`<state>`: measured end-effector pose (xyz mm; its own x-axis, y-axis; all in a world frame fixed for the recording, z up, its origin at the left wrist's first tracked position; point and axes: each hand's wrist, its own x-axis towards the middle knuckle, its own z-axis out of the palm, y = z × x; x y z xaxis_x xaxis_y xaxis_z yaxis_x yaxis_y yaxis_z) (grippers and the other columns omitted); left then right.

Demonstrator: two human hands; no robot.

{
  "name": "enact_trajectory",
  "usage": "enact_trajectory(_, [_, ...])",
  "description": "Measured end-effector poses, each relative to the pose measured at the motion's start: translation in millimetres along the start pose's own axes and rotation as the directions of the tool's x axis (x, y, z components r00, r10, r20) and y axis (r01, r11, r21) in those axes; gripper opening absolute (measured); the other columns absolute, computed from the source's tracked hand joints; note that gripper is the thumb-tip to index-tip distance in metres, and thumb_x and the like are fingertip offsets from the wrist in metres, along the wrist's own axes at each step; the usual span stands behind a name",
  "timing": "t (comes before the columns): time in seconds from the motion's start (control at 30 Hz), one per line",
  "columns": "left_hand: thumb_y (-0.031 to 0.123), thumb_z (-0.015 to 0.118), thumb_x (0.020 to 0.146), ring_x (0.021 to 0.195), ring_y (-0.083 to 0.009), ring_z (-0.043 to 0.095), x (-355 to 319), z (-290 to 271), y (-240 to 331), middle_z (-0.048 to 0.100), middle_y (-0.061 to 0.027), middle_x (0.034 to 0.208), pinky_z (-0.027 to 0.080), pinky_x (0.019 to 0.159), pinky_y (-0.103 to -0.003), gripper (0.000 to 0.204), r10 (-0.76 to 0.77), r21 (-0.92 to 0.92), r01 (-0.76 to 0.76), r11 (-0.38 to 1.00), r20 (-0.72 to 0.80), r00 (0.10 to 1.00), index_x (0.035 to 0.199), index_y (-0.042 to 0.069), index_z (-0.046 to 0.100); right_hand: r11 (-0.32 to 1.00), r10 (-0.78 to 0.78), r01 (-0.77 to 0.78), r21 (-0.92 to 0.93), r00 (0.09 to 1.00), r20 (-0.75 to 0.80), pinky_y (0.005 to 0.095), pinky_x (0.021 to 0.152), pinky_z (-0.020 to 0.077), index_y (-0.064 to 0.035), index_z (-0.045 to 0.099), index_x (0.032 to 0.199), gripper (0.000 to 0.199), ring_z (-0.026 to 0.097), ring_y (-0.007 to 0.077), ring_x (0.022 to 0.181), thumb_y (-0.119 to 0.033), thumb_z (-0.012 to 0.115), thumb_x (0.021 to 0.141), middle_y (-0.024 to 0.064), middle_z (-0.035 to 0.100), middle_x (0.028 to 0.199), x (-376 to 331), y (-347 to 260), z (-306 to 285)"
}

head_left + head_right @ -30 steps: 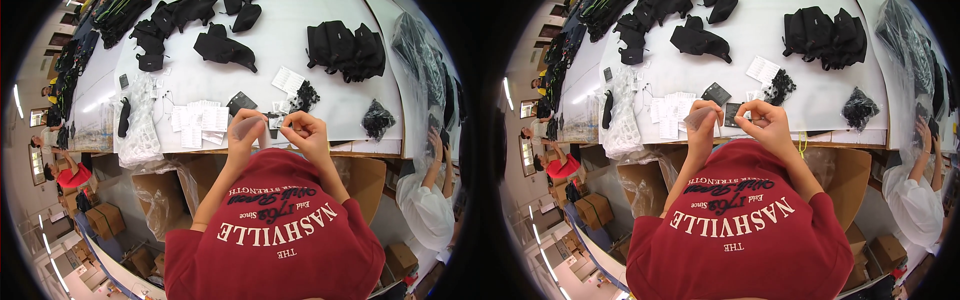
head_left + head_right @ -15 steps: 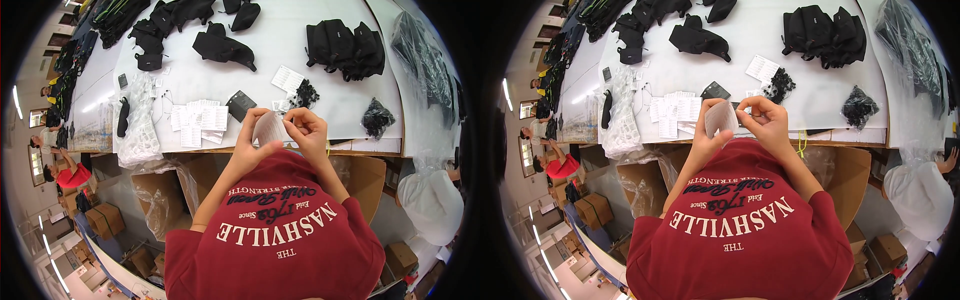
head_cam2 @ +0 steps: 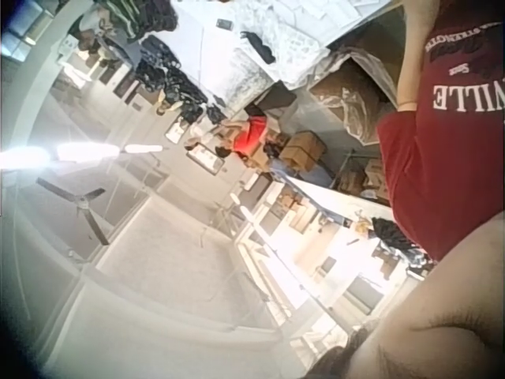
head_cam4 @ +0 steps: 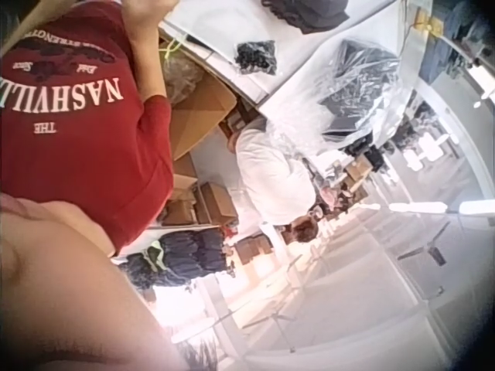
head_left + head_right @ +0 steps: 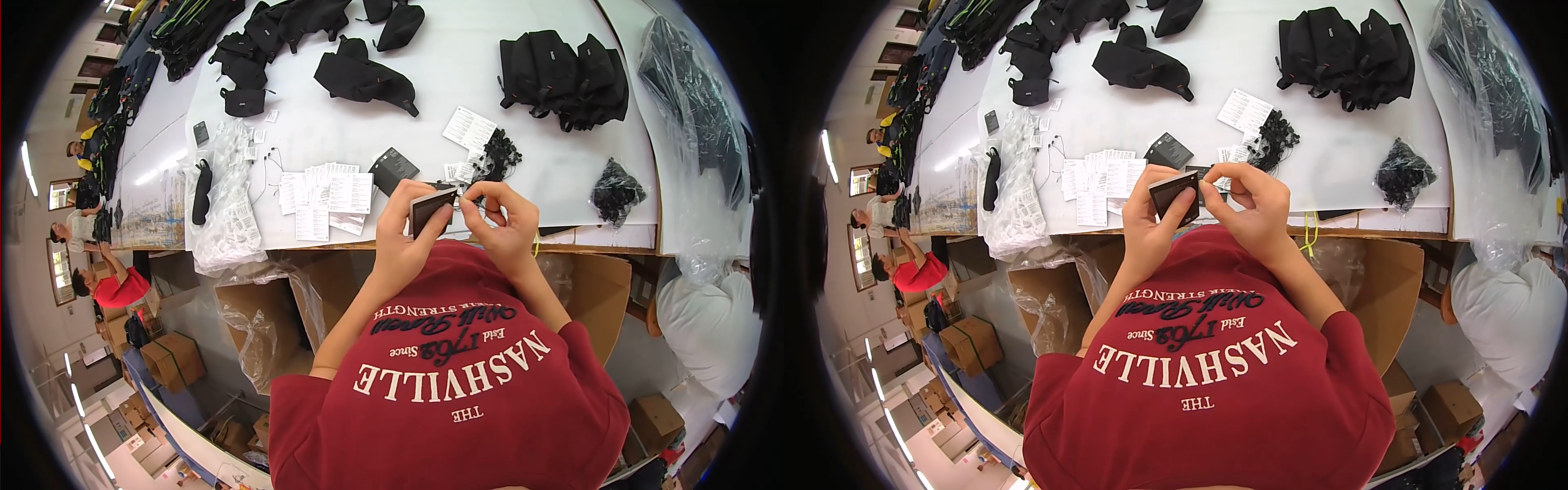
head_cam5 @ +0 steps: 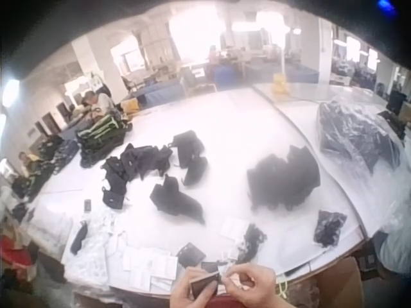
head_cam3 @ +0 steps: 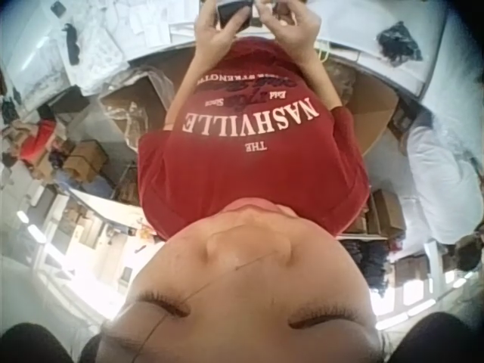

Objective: Insert instruction papers and tags into black sunglass-style cases.

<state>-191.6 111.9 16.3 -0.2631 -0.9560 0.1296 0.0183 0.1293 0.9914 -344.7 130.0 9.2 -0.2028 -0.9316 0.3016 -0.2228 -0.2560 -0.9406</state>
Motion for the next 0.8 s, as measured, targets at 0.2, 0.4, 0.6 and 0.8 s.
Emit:
enact_trajectory(0.2, [0.0, 0.065, 0.08, 0.071, -0.0172, 0.055, 3, 1, 6, 0.055, -0.0085, 0.084, 0.044, 0.061, -0.027, 0.011, 0.143, 0.285, -0.136, 0.949, -0.006, 0.99, 0.09, -0.001, 0.06, 0.997, -0.066, 0.064, -0.045, 0.997, -0.031, 0.019, 0.043, 0.0227, -0.0027, 0.063, 0.083, 0.012, 0.031, 0.0021, 0.047, 0.0, 0.069, 0.073, -0.0044, 0.043, 0.057, 1, -2, 3])
enact_trajectory(0.4, [-0.002, 0.066, 0.077, 0.071, -0.0218, 0.055, 3, 3, 10, 0.056, -0.0092, 0.083, 0.046, 0.061, -0.03, 0.017, 0.227, 0.449, -0.203, 0.87, -0.001, 0.974, 0.094, 0.001, 0.063, 0.993, -0.058, 0.055, -0.102, 0.998, -0.031, 0.0196, 0.044, 0.0217, -0.0031, 0.063, 0.084, 0.012, 0.03, 0.002, 0.048, -0.001, 0.069, 0.075, -0.0045, 0.039, 0.055, 1, -1, 5])
enact_trajectory(0.6, [0.005, 0.06, 0.087, 0.073, -0.0163, 0.055, 5, -16, -1, 0.058, -0.0077, 0.086, 0.044, 0.064, -0.024, 0.01, 0.213, 0.35, -0.239, 0.906, 0.113, 0.971, 0.092, -0.002, 0.063, 0.979, 0.158, -0.178, 0.102, 0.972, 0.174, 0.0211, 0.045, 0.0208, -0.0037, 0.063, 0.087, 0.01, 0.029, 0.0019, 0.049, -0.003, 0.069, 0.079, -0.0047, 0.036, 0.052, 9, -2, -6])
enact_trajectory(0.8, [0.012, 0.053, 0.093, 0.075, -0.003, 0.05, 16, -22, -16, 0.056, 0.0017, 0.081, 0.039, 0.068, -0.018, 0.012, -0.277, -0.143, 0.33, 0.933, 0.298, 0.914, 0.097, 0.002, 0.058, 0.972, 0.154, -0.201, 0.12, 0.936, 0.317, 0.0188, 0.053, 0.0377, 0.0005, 0.064, 0.079, 0.009, 0.046, 0.002, 0.055, -0.003, 0.071, 0.076, 0.0033, 0.061, 0.06, 12, 10, -9])
